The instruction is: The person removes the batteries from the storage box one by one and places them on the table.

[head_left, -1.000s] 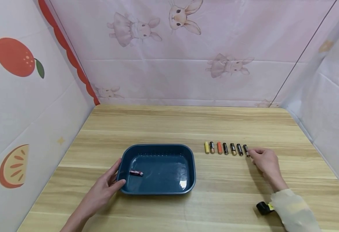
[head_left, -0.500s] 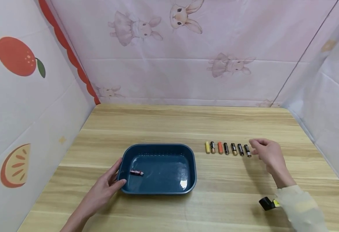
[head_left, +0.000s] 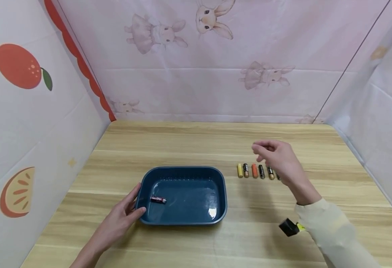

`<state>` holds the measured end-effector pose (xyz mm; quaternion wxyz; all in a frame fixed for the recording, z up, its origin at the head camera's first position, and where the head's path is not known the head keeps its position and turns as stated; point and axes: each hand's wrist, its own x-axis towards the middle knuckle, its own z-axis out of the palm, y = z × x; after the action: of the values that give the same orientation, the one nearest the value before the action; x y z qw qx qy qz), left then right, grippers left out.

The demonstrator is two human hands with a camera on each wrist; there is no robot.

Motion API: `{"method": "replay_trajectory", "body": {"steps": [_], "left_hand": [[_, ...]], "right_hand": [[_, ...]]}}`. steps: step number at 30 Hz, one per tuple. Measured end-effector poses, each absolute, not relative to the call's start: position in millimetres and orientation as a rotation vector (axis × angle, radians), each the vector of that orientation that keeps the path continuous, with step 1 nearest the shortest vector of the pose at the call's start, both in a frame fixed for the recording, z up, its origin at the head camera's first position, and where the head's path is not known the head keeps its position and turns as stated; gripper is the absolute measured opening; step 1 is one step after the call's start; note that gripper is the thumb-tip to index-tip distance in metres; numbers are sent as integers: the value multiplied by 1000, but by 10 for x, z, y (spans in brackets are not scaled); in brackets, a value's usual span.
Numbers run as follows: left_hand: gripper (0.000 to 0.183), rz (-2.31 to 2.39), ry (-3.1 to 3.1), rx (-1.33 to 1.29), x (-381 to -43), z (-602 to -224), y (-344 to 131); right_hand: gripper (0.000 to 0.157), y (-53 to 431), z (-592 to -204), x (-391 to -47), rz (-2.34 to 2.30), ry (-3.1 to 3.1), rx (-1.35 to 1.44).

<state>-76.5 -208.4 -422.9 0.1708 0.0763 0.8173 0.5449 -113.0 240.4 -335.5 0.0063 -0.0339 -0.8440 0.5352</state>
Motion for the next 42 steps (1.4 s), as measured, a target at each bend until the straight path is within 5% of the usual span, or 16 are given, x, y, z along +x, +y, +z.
{"method": "replay_trajectory", "body": {"steps": [15,36,42], "left_hand": [[75,1472,2349,172,-747,-4178,-2043],[76,1475,2337,214,-760,-4167,-2049],[77,1474,2323,203,-771,-4177,-2050]], "right_hand": [[26,1236,-3580,-1289,1767,-2805,394],[8,243,-4128,-1370,1827,-2954,381],[20,35,-4150,-1364,1655,-3067,501]]}}
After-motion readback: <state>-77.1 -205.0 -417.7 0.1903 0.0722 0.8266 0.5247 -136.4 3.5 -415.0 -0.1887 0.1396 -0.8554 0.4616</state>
